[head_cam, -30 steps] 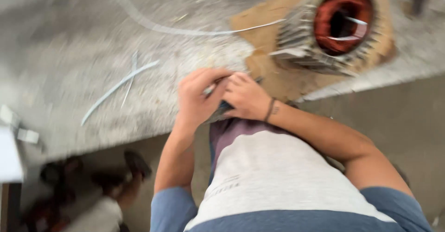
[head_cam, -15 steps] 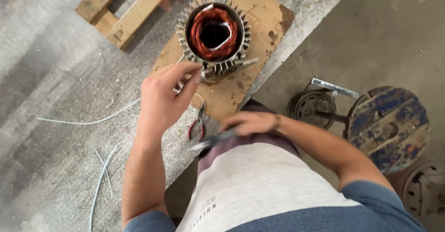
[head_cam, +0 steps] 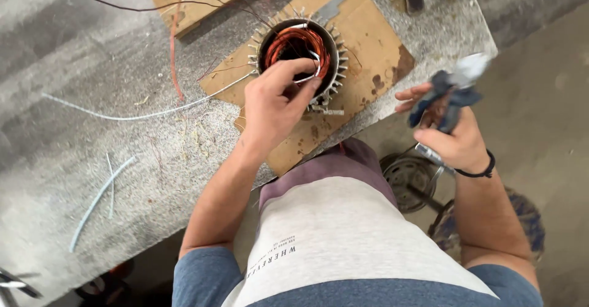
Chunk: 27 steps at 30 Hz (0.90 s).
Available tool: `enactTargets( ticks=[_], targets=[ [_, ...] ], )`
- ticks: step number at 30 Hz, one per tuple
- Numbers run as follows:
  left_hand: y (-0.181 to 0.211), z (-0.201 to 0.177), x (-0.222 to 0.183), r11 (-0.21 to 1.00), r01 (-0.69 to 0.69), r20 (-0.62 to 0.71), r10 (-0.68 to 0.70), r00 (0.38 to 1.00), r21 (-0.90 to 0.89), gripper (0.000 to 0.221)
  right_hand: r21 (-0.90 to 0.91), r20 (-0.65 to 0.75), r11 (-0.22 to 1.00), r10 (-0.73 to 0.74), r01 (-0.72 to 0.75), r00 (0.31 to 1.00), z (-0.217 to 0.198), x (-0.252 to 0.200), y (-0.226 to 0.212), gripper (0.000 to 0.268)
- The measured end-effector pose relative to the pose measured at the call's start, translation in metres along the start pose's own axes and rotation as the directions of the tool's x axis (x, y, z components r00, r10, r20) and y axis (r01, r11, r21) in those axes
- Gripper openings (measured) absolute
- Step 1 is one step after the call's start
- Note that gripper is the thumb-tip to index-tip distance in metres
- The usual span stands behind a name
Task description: Repairing an electric motor by stripping and connecting stator winding wires
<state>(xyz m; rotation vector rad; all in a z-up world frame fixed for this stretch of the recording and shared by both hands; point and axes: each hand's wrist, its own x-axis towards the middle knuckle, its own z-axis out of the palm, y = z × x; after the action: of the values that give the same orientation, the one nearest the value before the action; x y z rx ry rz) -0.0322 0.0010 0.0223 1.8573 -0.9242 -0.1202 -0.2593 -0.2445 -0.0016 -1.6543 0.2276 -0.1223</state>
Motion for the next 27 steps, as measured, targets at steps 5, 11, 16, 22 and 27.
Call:
enactTargets(
  ticks=[5,11,16,22,27],
  targets=[
    [-0.002,0.021,-0.006,0.999,0.048,-0.161,-0.047,0.986,0.003,0.010,-0.900,0.186,0.329,-0.301,0.285,0.935,0.001,0.064,-0.036,0.052],
    [-0.005,0.029,-0.007,0.995,-0.066,-0.285,0.086,0.955,0.078,0.003,-0.877,0.437,0.015,-0.392,0.480,0.810,0.012,0.112,-0.059,0.053],
    [-0.014,0.033,-0.010,0.993,-0.013,-0.229,0.040,0.973,0.115,0.006,-0.850,0.462,0.087,-0.349,0.519,0.815,0.013,0.123,-0.059,0.064],
    [-0.020,0.034,-0.011,0.979,-0.030,-0.187,0.068,0.980,0.200,0.009,-0.854,0.463,0.061,-0.363,0.516,0.809,0.013,0.126,-0.056,0.065],
    [-0.019,0.036,-0.010,0.970,-0.027,-0.205,0.078,0.976,0.240,0.005,-0.856,0.449,0.080,-0.374,0.510,0.812,0.014,0.128,-0.055,0.061]
  ],
)
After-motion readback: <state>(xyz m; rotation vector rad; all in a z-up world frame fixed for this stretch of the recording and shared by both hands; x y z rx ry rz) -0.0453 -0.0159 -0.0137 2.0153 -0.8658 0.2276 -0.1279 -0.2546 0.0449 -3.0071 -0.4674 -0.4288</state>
